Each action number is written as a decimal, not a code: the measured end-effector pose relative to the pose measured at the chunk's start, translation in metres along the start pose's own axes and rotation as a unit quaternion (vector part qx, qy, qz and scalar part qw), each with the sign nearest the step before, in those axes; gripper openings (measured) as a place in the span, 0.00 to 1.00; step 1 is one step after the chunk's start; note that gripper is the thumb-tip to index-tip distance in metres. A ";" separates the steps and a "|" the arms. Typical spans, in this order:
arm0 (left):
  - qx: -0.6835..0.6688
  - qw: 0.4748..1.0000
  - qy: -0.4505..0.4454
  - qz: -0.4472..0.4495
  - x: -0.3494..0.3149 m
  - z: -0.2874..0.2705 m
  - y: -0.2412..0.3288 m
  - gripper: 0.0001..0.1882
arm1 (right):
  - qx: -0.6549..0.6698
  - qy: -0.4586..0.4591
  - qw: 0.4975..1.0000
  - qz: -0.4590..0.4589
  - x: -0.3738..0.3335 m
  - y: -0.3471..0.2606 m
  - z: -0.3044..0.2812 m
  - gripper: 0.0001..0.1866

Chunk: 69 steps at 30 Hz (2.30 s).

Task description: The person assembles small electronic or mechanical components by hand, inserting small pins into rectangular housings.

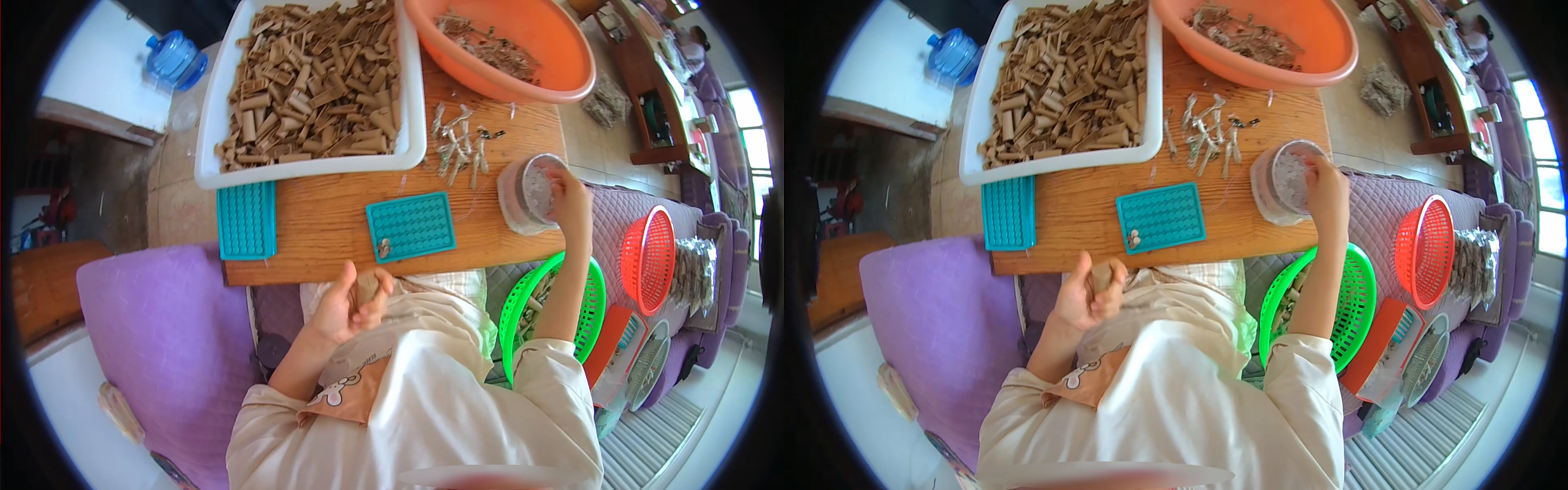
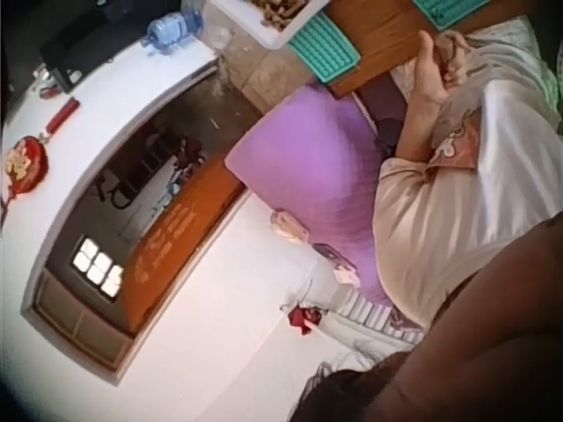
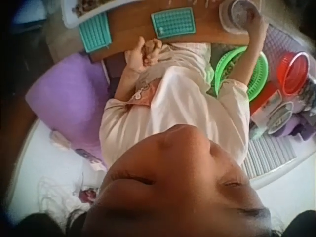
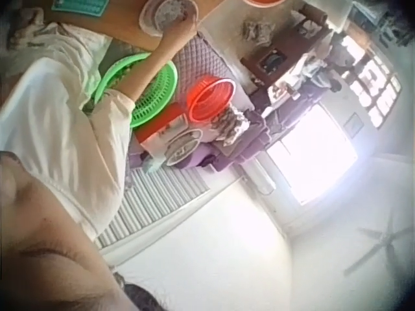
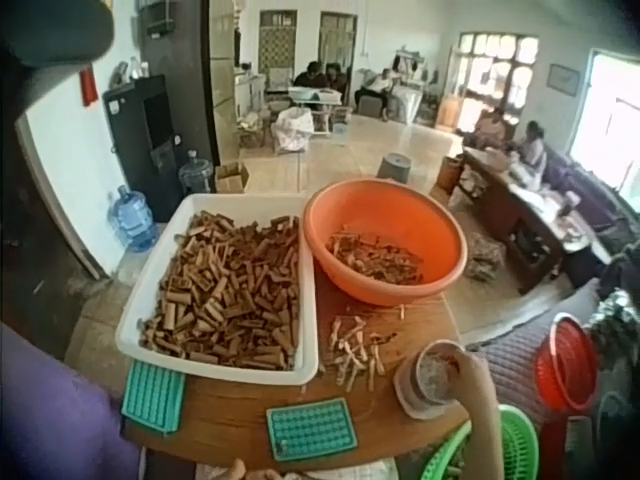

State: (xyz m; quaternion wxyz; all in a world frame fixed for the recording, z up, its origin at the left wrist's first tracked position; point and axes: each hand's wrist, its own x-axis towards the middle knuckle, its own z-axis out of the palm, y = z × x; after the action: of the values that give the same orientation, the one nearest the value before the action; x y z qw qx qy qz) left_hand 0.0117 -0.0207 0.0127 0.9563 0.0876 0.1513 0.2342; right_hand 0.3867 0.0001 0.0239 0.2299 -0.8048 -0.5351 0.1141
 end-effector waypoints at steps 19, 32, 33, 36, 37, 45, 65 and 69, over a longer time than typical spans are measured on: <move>-0.153 0.985 0.080 0.021 0.007 -0.011 -0.019 0.16 | 0.047 -0.080 0.994 -0.060 0.014 -0.004 -0.013 0.08; -0.096 0.994 0.042 0.032 0.055 0.045 0.004 0.20 | 0.412 -0.098 0.898 -0.120 -0.055 -0.121 -0.004 0.02; -0.086 0.994 0.067 0.018 0.055 0.048 0.005 0.20 | 0.442 -0.122 0.880 -0.124 -0.060 -0.132 0.000 0.02; -0.026 0.995 0.091 0.023 0.057 0.052 0.002 0.20 | 0.495 -0.164 0.848 -0.094 -0.067 -0.144 0.010 0.02; -0.033 0.995 0.090 0.003 0.057 0.053 0.004 0.20 | 0.515 -0.179 0.836 -0.060 -0.068 -0.145 0.011 0.02; 0.057 0.993 0.093 0.038 0.064 0.051 0.001 0.21 | 0.418 -0.156 0.890 -0.094 -0.068 -0.146 0.010 0.02; 0.022 0.993 0.112 -0.005 0.066 0.031 -0.003 0.15 | 0.309 -0.253 0.914 -0.067 -0.059 -0.141 0.026 0.03; 0.016 0.993 0.116 -0.018 0.066 0.026 -0.002 0.16 | 0.333 -0.261 0.904 -0.069 -0.061 -0.136 0.034 0.03</move>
State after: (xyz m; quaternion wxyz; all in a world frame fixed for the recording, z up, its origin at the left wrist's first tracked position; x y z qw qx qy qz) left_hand 0.0773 0.0063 0.0201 0.9347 0.0719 0.2668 0.2235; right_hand 0.2378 -0.0030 0.0572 0.3441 -0.5844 -0.5606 0.4752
